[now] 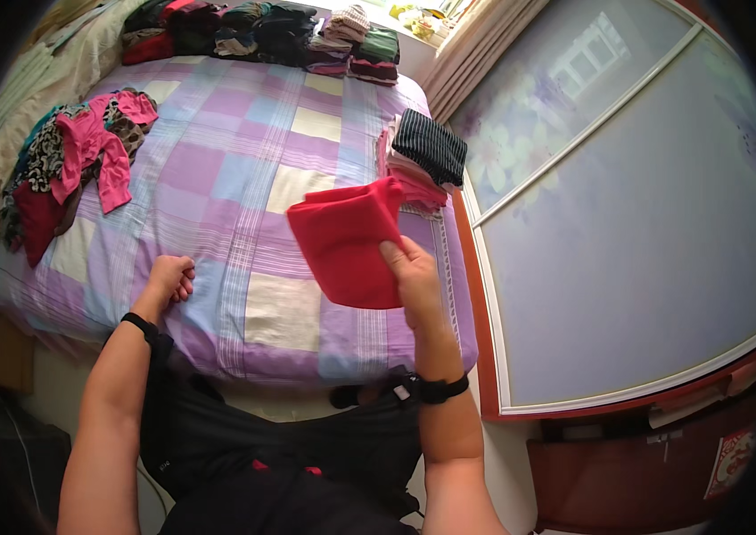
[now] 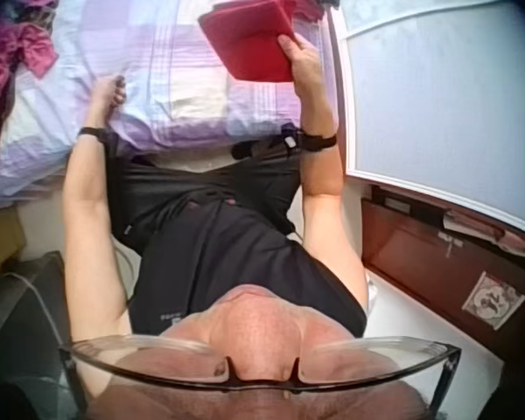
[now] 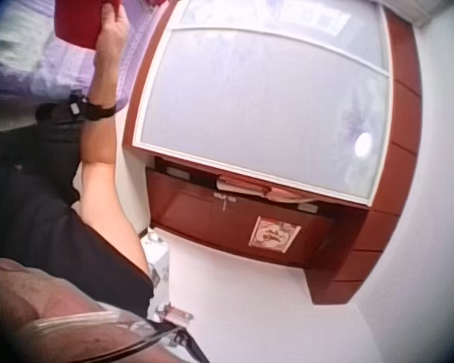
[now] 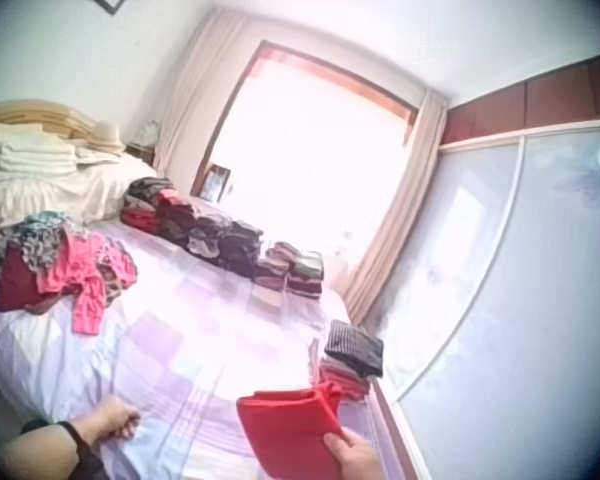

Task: Folding various items of clothing on a bed.

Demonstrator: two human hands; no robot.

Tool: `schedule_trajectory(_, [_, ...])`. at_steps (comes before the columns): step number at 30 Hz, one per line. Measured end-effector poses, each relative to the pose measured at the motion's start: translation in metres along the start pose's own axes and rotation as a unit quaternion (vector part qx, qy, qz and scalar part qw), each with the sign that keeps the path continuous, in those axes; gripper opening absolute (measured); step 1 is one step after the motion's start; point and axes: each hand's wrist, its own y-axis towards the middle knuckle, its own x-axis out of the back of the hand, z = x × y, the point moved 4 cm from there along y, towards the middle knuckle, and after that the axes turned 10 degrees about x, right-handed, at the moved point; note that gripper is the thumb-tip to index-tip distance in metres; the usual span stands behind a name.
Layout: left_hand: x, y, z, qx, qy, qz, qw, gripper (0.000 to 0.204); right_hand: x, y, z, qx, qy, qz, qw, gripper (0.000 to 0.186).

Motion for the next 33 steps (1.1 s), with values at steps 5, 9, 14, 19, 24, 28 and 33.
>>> schedule_trajectory(5, [0.000, -0.002, -0.005, -0.009, -0.005, -0.012, 1.000, 0.026, 0.090, 0.004, -0.100, -0.240, 0.224, -0.061, 0.943, 0.038])
schedule_trajectory(9, [-0.017, -0.001, -0.010, -0.013, -0.002, 0.006, 1.000, 0.026, 0.146, -0.034, -0.174, -0.287, 0.288, -0.143, 0.902, 0.045])
schedule_trajectory(14, [-0.003, -0.009, -0.005, -0.011, -0.005, -0.022, 1.000, 0.025, 0.086, -0.090, -0.161, -0.209, 0.468, -0.208, 0.833, 0.053])
schedule_trajectory(19, [-0.005, -0.004, -0.003, -0.012, -0.004, -0.025, 1.000, 0.024, 0.060, -0.106, -0.169, -0.182, 0.501, -0.268, 0.802, 0.055])
schedule_trajectory(24, [-0.010, -0.007, -0.003, -0.050, 0.004, -0.034, 0.998, 0.024, 0.059, -0.102, -0.182, -0.174, 0.425, -0.348, 0.817, 0.034])
schedule_trajectory(28, [-0.010, -0.012, -0.004, -0.059, 0.005, -0.046, 0.997, 0.023, 0.046, -0.089, -0.171, -0.127, 0.415, -0.360, 0.825, 0.044])
schedule_trajectory(33, [-0.009, -0.011, -0.004, -0.067, -0.006, -0.045, 0.997, 0.024, 0.018, -0.077, -0.167, -0.133, 0.491, -0.363, 0.781, 0.064])
